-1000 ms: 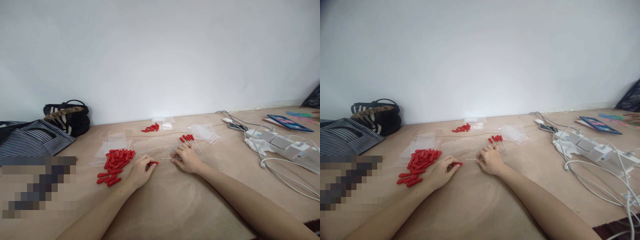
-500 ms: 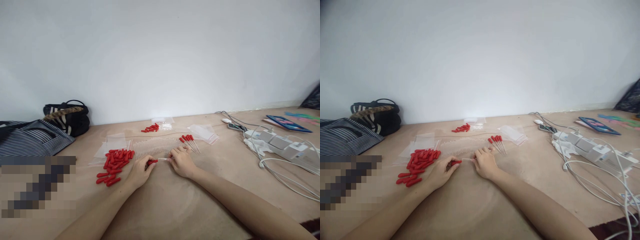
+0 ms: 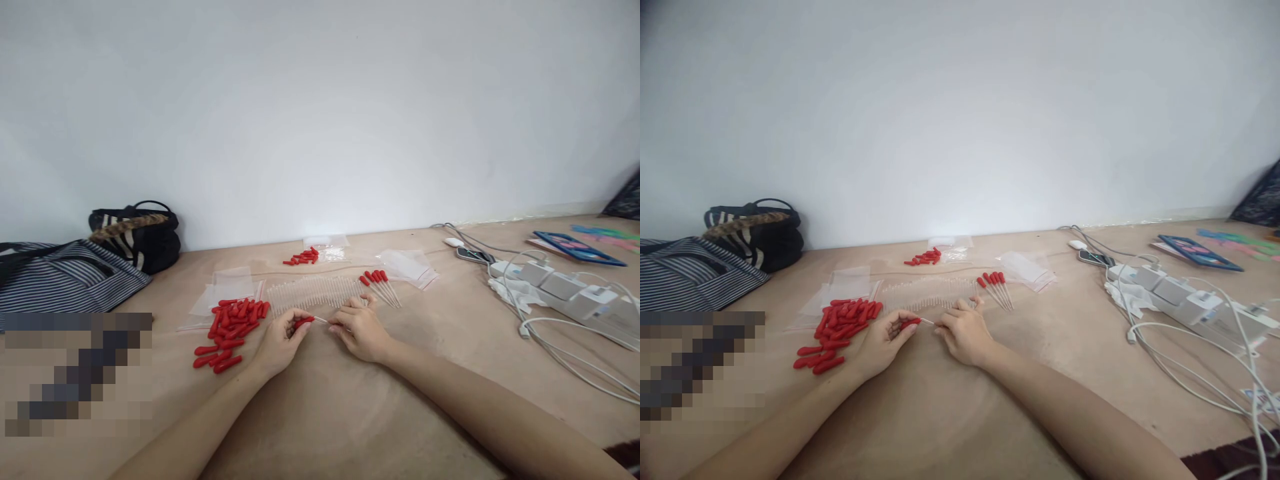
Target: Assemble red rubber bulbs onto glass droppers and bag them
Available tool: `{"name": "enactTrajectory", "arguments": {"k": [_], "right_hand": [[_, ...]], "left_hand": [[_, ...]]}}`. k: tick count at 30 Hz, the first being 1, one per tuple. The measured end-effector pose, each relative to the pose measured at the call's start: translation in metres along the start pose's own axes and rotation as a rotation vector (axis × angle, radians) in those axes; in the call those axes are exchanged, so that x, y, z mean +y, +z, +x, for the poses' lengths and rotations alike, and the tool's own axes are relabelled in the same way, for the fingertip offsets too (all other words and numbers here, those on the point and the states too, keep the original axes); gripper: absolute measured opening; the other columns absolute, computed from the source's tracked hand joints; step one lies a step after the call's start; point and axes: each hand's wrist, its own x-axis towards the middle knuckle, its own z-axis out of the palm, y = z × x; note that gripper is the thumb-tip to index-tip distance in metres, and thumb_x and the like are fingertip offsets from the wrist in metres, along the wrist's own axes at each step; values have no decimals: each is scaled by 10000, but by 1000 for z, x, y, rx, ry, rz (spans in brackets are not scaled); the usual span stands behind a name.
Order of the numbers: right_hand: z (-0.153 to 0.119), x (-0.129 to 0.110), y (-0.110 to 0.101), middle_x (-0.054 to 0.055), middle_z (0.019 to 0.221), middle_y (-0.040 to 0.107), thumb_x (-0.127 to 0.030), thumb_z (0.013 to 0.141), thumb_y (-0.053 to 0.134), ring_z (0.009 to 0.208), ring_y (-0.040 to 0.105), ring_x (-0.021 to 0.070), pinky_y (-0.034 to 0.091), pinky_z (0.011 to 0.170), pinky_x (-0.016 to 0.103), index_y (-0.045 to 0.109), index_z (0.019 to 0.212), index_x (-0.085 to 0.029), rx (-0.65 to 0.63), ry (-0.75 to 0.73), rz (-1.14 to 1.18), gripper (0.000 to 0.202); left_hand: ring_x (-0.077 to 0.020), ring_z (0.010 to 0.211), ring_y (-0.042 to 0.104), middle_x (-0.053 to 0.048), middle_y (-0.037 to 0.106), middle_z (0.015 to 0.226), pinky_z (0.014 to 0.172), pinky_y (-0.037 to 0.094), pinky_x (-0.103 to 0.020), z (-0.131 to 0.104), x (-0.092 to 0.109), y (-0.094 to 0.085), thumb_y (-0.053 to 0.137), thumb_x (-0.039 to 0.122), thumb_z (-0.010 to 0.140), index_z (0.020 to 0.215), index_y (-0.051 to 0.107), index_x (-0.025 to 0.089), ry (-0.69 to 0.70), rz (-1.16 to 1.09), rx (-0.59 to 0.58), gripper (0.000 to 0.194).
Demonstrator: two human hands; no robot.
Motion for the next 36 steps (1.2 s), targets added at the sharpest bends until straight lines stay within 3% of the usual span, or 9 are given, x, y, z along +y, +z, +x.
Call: {"name": "enactTrajectory", "arguments": {"k": [4, 16, 36], "right_hand": [[-1, 0, -1, 5, 727, 633, -199, 822, 469, 792, 469, 156, 142, 856, 412, 604, 806, -204, 6, -32, 37, 136], [-1, 11, 1, 1, 689, 597, -168, 810, 464, 778, 444, 153, 144, 834, 412, 628, 825, -217, 42, -203, -12, 172], [1, 10, 3, 10, 654, 586, -139, 787, 448, 745, 429, 154, 167, 821, 411, 614, 771, -199, 92, -244, 13, 177]], "left_hand": [[-172, 747, 620, -30, 652, 778, 678, 507, -295, 1, -3, 2, 552, 272, 718, 826, 584, 156, -56, -137, 3, 162], [-164, 691, 612, -23, 661, 735, 637, 499, -274, 0, 0, 2, 582, 285, 683, 751, 615, 160, -74, -119, -36, 146], [-148, 620, 612, -23, 684, 683, 585, 489, -247, -5, 1, 12, 620, 245, 651, 714, 642, 148, -65, -191, -39, 118]]}}
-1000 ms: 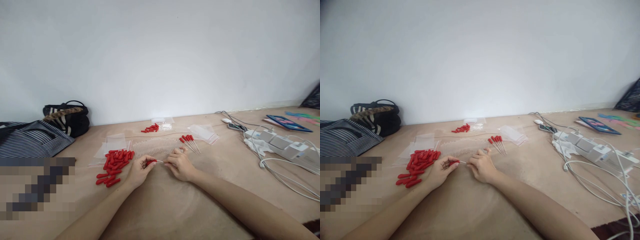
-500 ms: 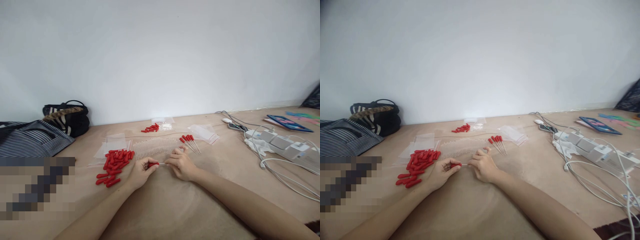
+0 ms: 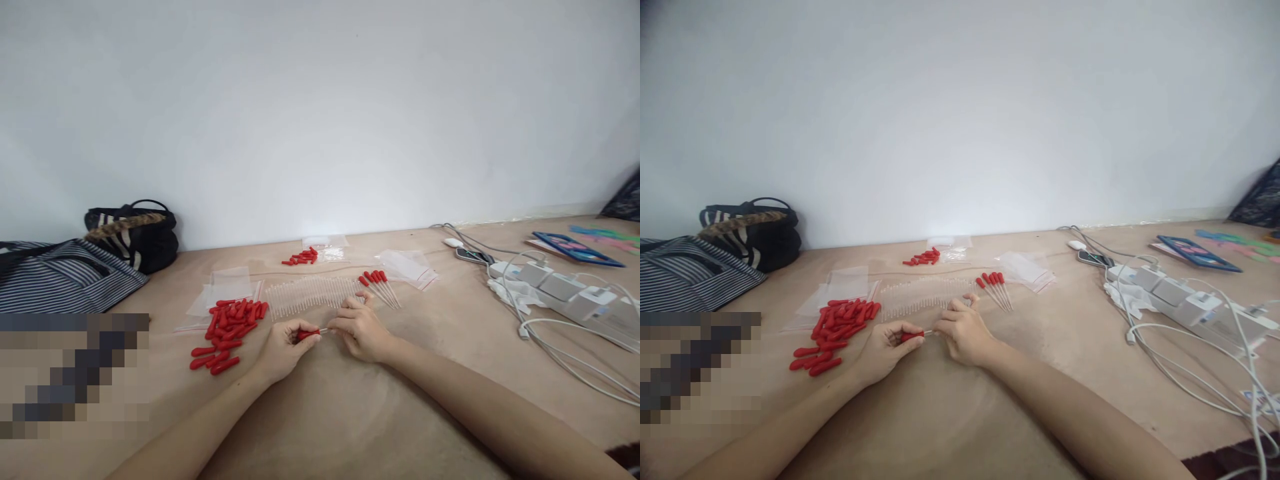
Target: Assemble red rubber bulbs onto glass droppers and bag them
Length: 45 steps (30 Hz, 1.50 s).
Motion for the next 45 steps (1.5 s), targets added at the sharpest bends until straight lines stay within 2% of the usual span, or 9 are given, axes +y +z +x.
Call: {"name": "enactTrajectory", "arguments": {"k": [7, 15, 17, 21, 24, 28, 37, 42, 45], "right_hand": [[2, 2, 0, 1, 694, 618, -175, 810, 460, 763, 444, 149, 150, 832, 411, 619, 809, -214, -14, 7, -1, 164], [2, 7, -12, 2, 685, 638, -238, 828, 476, 792, 476, 155, 113, 878, 422, 636, 813, -236, -54, 88, -78, 161], [0, 16, -17, 4, 715, 644, -248, 821, 478, 814, 480, 158, 123, 874, 416, 639, 786, -237, -14, 220, -130, 165], [-6, 48, -31, 31, 810, 652, -287, 806, 447, 849, 479, 191, 164, 821, 413, 652, 711, -228, 72, 665, -273, 234], [-11, 70, -40, 56, 719, 646, -280, 785, 411, 837, 480, 224, 195, 766, 404, 646, 627, -204, -5, 936, -345, 293], [-15, 82, -44, 87, 692, 640, -271, 767, 405, 870, 489, 255, 206, 752, 401, 664, 655, -195, -106, 1093, -385, 292], [-15, 81, -41, 109, 840, 639, -335, 798, 404, 930, 486, 269, 205, 797, 428, 669, 850, -193, -95, 1093, -415, 304], [-5, 63, -34, 66, 837, 638, -432, 786, 435, 908, 493, 255, 223, 792, 425, 659, 769, -217, -68, 908, -304, 311], [3, 51, -27, 60, 768, 640, -464, 769, 460, 881, 516, 253, 234, 783, 423, 661, 727, -223, -127, 907, -270, 317]], "left_hand": [[-145, 627, 598, -13, 656, 683, 596, 487, -254, 2, -2, -2, 611, 267, 675, 732, 624, 150, 24, 50, -1, 130], [-179, 813, 610, -44, 644, 887, 739, 495, -309, 3, -6, -8, 604, 261, 683, 961, 560, 161, 31, 138, 23, 299], [-186, 839, 590, -43, 630, 920, 757, 483, -326, 3, -5, -13, 596, 267, 694, 976, 563, 174, 82, 286, 77, 299], [-223, 860, 549, -48, 609, 883, 776, 444, -365, 3, -1, -28, 579, 266, 712, 907, 601, 176, 150, 659, 137, 216], [-249, 853, 532, -62, 593, 836, 771, 420, -380, 3, 5, -41, 571, 250, 717, 835, 620, 168, 118, 916, 129, 152], [-260, 872, 517, -67, 587, 856, 737, 395, -356, 0, 16, -56, 533, 255, 752, 785, 600, 187, 5, 1142, 129, 101], [-257, 812, 562, -69, 607, 831, 636, 373, -304, -6, 30, -89, 577, 296, 712, 746, 560, 180, -237, 1278, -78, 122], [-265, 798, 577, -82, 625, 840, 599, 363, -299, -5, 30, -95, 596, 296, 688, 741, 553, 178, -329, 1272, -94, 137], [-255, 777, 581, -72, 625, 817, 563, 349, -282, -4, 28, -94, 593, 316, 688, 706, 528, 182, -325, 1272, -84, 150]]}}
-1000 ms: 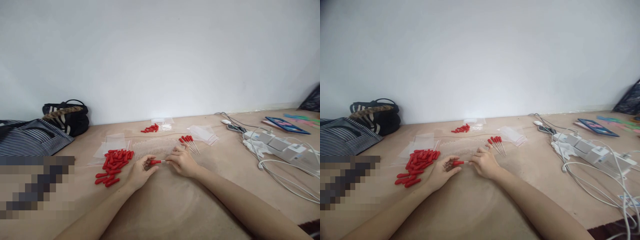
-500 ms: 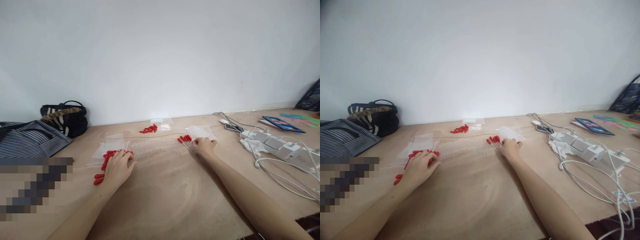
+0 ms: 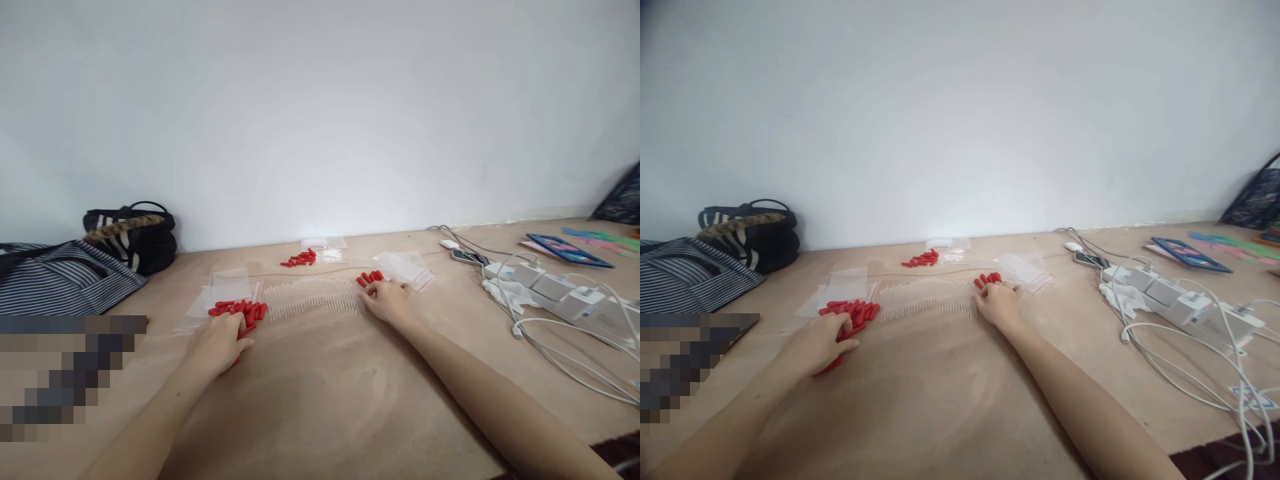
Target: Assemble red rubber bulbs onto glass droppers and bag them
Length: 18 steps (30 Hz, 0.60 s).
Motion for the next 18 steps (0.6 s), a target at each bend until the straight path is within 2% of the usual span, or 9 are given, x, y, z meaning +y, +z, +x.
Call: {"name": "enactTrajectory", "arguments": {"k": [6, 12, 18], "right_hand": [[-1, -11, 2, 52, 700, 637, -456, 786, 440, 821, 559, 239, 253, 787, 426, 659, 676, -225, -91, 61, -22, 337], [1, -13, 5, 76, 711, 656, -379, 779, 416, 783, 574, 241, 263, 770, 429, 647, 603, -207, -96, 78, -45, 337], [2, -14, 6, 66, 709, 655, -353, 762, 412, 786, 574, 242, 274, 779, 432, 648, 594, -215, -104, 93, -22, 321]], "left_hand": [[-252, 793, 582, -72, 628, 844, 570, 354, -279, 2, 1, 0, 584, 282, 701, 769, 529, 178, 21, -30, 14, 136], [-256, 828, 585, -90, 633, 849, 626, 386, -293, 5, 5, 0, 548, 274, 746, 715, 565, 169, -24, 35, 17, 111], [-254, 817, 581, -84, 626, 818, 641, 390, -303, 8, 2, 6, 516, 255, 771, 675, 599, 174, 13, 18, 16, 150]]}}
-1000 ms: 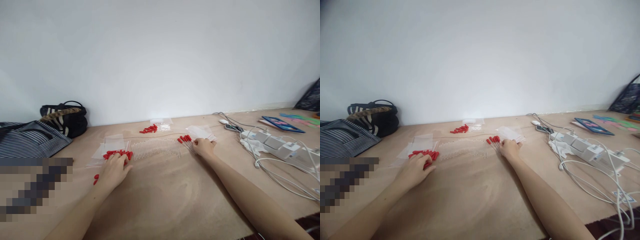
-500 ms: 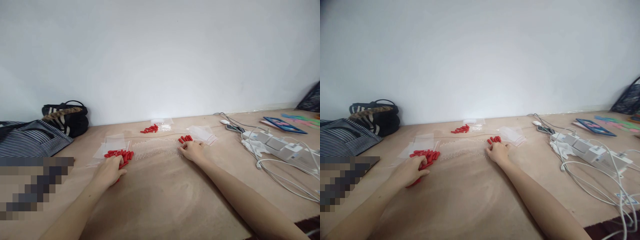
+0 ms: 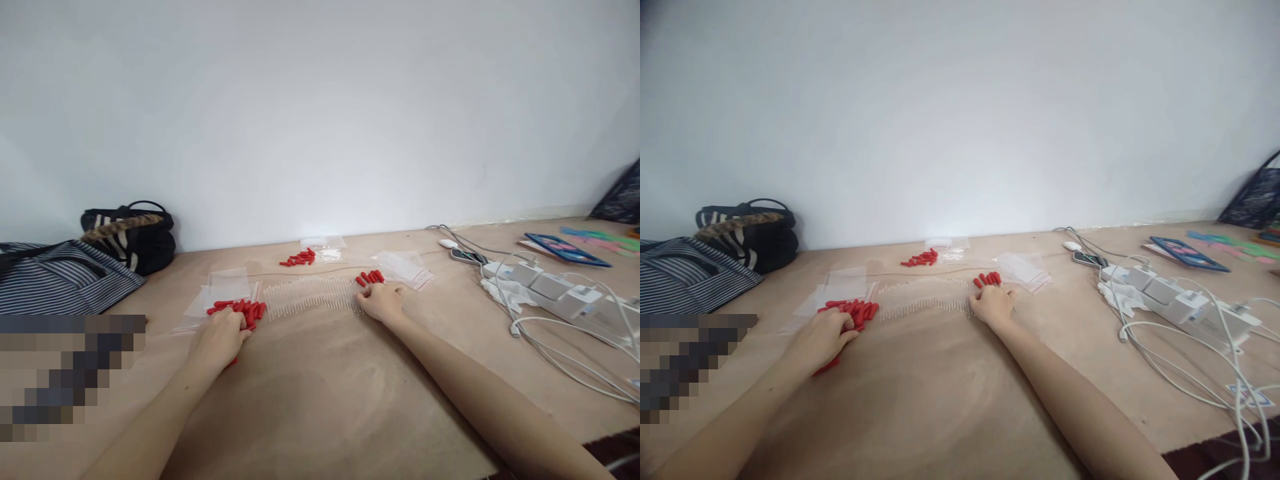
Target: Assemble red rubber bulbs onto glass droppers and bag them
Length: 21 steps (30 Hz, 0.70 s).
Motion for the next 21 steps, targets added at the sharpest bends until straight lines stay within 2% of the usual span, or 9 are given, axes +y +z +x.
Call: {"name": "enactTrajectory", "arguments": {"k": [4, 6, 9, 11, 15, 18, 21], "right_hand": [[1, 0, 1, 63, 707, 646, -335, 766, 406, 777, 574, 237, 285, 782, 431, 648, 595, -215, -7, 12, 7, 319], [1, 0, 2, 65, 711, 643, -323, 766, 405, 787, 572, 242, 284, 782, 437, 643, 591, -210, -5, 16, 7, 316], [1, -1, 3, 71, 718, 641, -323, 767, 411, 812, 562, 250, 277, 789, 446, 634, 583, -200, 5, 19, 10, 315], [1, -1, 3, 70, 717, 637, -328, 775, 411, 816, 555, 246, 273, 792, 445, 630, 578, -197, 12, 21, 15, 322], [-1, 0, 1, 52, 700, 624, -302, 787, 400, 809, 542, 223, 274, 784, 409, 632, 602, -200, 42, 10, 32, 314], [-6, 2, -1, 43, 721, 623, -287, 776, 444, 847, 516, 213, 271, 752, 352, 629, 644, -192, 155, -137, 73, 246], [-15, 4, -5, 35, 711, 610, -310, 783, 486, 798, 494, 184, 257, 727, 321, 611, 651, -180, 225, -426, 106, 223]], "left_hand": [[-247, 789, 563, -77, 600, 788, 651, 392, -314, -1, 1, 1, 504, 226, 780, 638, 582, 172, 42, 15, 75, 171], [-238, 813, 546, -68, 584, 788, 693, 396, -320, -4, 7, -2, 492, 196, 784, 656, 580, 173, 145, -56, 139, 157], [-200, 823, 537, -52, 563, 839, 744, 408, -306, -10, 24, -2, 431, 163, 813, 744, 579, 181, 383, -268, 204, 164], [-178, 787, 546, -44, 562, 861, 728, 423, -291, -15, 37, 2, 392, 149, 826, 778, 559, 186, 502, -391, 201, 178], [-166, 760, 565, -34, 586, 841, 691, 444, -271, -19, 61, 18, 350, 153, 850, 834, 524, 192, 627, -512, 172, 179], [-155, 821, 572, -46, 588, 916, 741, 447, -259, -17, 70, 28, 319, 125, 851, 898, 534, 199, 732, -569, 160, 232], [-150, 910, 565, -56, 572, 1026, 805, 434, -259, -13, 70, 34, 283, 62, 828, 886, 566, 205, 806, -606, 135, 323]]}}
